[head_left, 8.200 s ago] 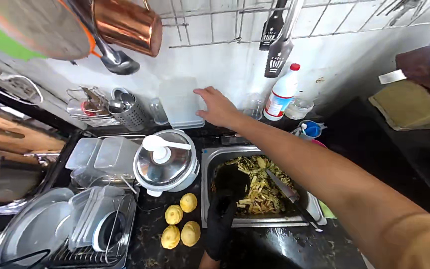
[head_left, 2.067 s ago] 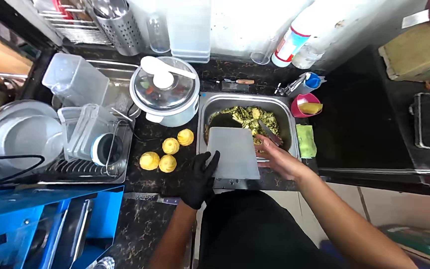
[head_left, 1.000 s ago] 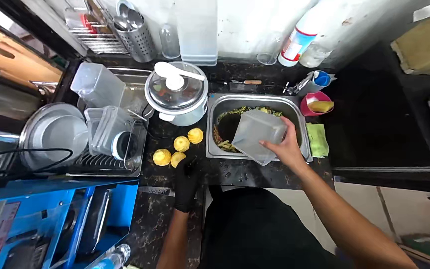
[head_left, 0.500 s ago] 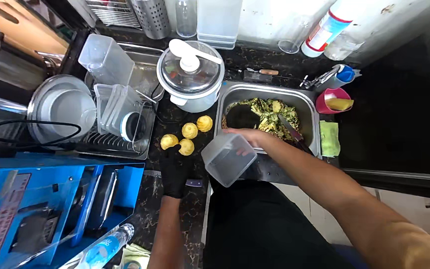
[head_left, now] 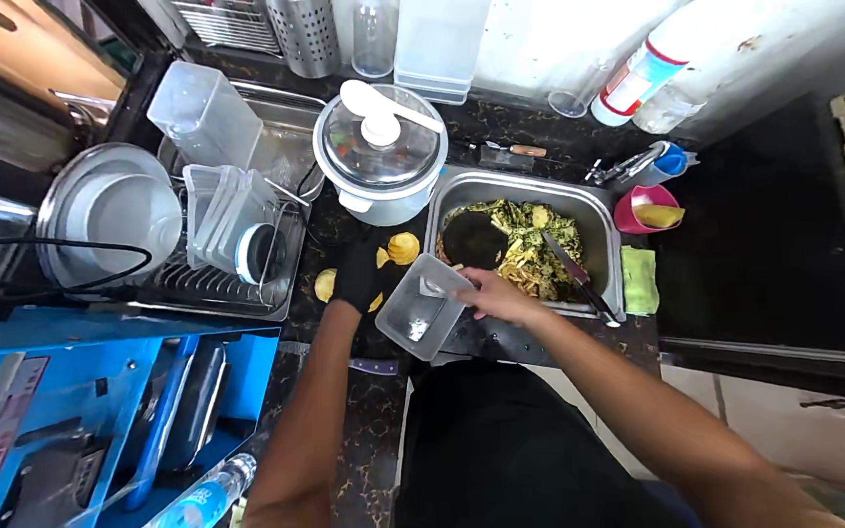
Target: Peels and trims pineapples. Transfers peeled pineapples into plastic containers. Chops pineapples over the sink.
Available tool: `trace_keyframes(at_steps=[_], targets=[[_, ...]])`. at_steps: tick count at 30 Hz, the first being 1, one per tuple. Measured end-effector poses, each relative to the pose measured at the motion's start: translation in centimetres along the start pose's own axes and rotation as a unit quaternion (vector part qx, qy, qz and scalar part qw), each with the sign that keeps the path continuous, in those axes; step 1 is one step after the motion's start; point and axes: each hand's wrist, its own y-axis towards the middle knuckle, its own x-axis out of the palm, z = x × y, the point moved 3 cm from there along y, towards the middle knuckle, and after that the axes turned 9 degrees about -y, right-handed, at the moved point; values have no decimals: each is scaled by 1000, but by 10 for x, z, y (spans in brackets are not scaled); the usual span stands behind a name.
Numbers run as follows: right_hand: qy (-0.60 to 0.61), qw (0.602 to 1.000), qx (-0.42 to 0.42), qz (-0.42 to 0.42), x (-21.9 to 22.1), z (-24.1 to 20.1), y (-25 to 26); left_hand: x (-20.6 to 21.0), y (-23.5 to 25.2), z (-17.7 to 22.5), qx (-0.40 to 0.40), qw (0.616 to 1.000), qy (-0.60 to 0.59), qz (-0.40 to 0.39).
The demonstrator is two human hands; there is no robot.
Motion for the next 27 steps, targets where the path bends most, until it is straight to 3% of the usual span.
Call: trace_keyframes(at_steps=[3,5,8,13,15,17,19,21,24,27], targets=[[-26,997,-24,66,-6,7,-16,1,-4,43,-109,968,129,-188],[20,994,-31,106,-20,14,-31,23,-17,36,-148,941,201,-227],[67,987,-34,142,-48,31,-53,33,-14,40,-200,909,214,-297],[136,969,-20,205,-84,67,-97,42,-6,42,-206,924,177,-269],[188,947,-10,262,-97,87,-116,52,-6,34,-200,907,224,-294],[262,914,2,311,-110,109,-138,64,0,41,-145,926,207,-281],[332,874,12,356,-124,129,-159,81,16,61,-40,975,112,-190],[380,834,16,399,-141,148,-177,114,41,70,53,994,30,-93],[420,782,8,460,-171,167,-195,155,52,87,45,987,-131,-80],[439,761,6,478,-198,183,-204,180,53,107,-10,962,-262,-77]])
